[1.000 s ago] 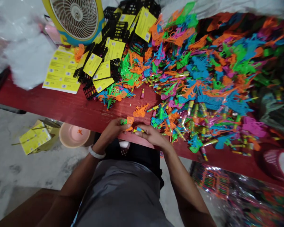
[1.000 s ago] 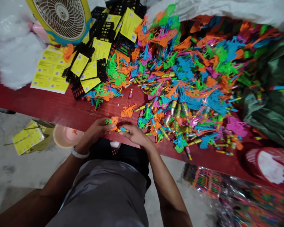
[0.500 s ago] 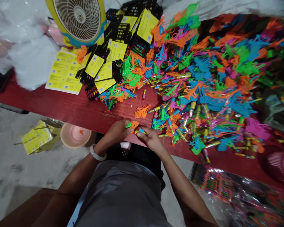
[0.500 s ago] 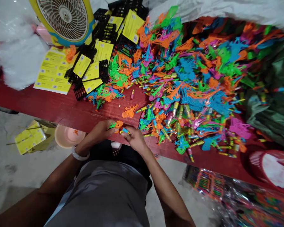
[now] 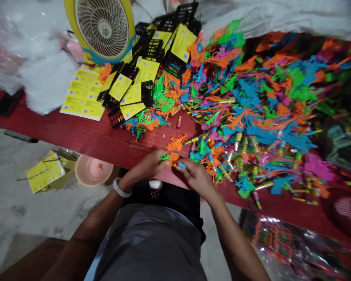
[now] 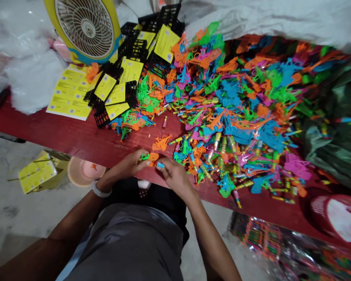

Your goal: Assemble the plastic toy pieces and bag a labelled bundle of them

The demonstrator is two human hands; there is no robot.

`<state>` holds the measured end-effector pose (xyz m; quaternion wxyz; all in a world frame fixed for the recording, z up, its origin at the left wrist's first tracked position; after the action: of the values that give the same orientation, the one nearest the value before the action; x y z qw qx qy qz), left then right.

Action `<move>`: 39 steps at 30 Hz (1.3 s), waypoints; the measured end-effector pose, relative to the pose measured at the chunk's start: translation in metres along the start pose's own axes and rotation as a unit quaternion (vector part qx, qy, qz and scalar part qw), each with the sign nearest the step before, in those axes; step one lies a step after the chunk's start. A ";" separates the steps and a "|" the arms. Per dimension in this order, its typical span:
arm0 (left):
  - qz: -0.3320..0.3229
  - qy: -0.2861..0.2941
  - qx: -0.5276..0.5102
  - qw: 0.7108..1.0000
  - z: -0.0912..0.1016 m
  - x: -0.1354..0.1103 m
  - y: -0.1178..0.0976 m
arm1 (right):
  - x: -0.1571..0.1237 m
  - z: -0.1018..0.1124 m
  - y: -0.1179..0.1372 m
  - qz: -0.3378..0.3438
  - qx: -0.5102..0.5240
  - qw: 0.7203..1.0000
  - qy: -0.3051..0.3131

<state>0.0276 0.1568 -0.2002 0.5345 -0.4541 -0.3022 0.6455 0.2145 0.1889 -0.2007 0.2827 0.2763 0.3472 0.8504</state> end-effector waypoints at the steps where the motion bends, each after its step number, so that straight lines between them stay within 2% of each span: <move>1: -0.016 -0.034 -0.026 0.999 0.006 0.004 0.001 | -0.001 0.016 -0.001 0.007 -0.037 0.998 -0.047; 3: -0.018 -0.155 -0.040 0.987 0.025 0.012 0.008 | -0.007 0.056 -0.004 0.013 -0.145 0.972 -0.183; 4: -0.002 -0.231 -0.022 0.973 0.037 0.015 0.014 | -0.011 0.076 -0.004 0.011 -0.213 0.944 -0.253; 6: 0.037 -0.372 0.047 0.926 0.060 0.020 0.023 | -0.018 0.105 0.000 0.022 -0.348 0.866 -0.358; 7: 0.049 -0.417 0.088 0.903 0.068 0.023 0.026 | -0.019 0.113 0.003 0.032 -0.397 0.831 -0.387; 8: 0.051 -0.439 0.127 0.888 0.073 0.027 0.027 | -0.019 0.115 0.007 0.040 -0.427 0.809 -0.402; 9: 0.044 -0.438 0.164 0.883 0.075 0.032 0.027 | -0.016 0.111 0.009 0.043 -0.434 0.804 -0.404; 10: 0.030 -0.420 0.198 0.885 0.075 0.038 0.026 | -0.012 0.104 0.011 0.044 -0.419 0.815 -0.397; 11: 0.012 -0.390 0.229 0.892 0.072 0.044 0.024 | -0.005 0.091 0.010 0.039 -0.382 0.842 -0.379; 14: -0.029 -0.308 0.287 0.907 0.057 0.057 0.019 | 0.027 0.039 -0.002 0.003 -0.194 0.940 -0.281; 15: -0.031 -0.295 0.295 0.908 0.053 0.058 0.018 | 0.041 0.021 -0.007 -0.012 -0.138 0.959 -0.246; 17: -0.029 -0.289 0.298 0.909 0.048 0.058 0.018 | 0.072 -0.010 -0.016 -0.031 -0.093 0.978 -0.185; 19: -0.027 -0.294 0.295 0.909 0.045 0.054 0.020 | 0.105 -0.029 -0.022 -0.050 -0.108 0.986 -0.118; 22: -0.039 -0.296 0.280 0.913 0.043 0.046 0.026 | 0.138 -0.044 -0.022 -0.087 -0.172 0.981 -0.004; 26: -0.066 -0.314 0.244 0.915 0.047 0.037 0.034 | 0.138 -0.051 -0.016 -0.077 -0.244 0.964 0.078; 32: -0.074 -0.343 0.208 0.913 0.050 0.028 0.038 | 0.116 -0.053 -0.022 -0.059 -0.244 0.963 0.099; 35: -0.075 -0.390 0.183 0.900 0.052 0.021 0.039 | 0.121 -0.048 -0.019 -0.071 -0.213 0.971 0.083; 39: -0.057 -0.410 0.157 0.897 0.057 0.020 0.047 | 0.131 -0.052 -0.009 -0.074 -0.201 0.973 0.089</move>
<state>-0.0437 0.1701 -0.2233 0.4632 -0.0414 -0.4151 0.7820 0.0920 0.2601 -0.2034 0.3627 0.1108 0.2121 0.9006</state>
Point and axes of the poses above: each hand's wrist, its own x-axis towards the middle knuckle, its own z-axis out of the back of the hand, y = z × x, the point moved 4 cm from there along x, towards the middle knuckle, and after that the axes turned 11 degrees about z, right-handed, at the moved point
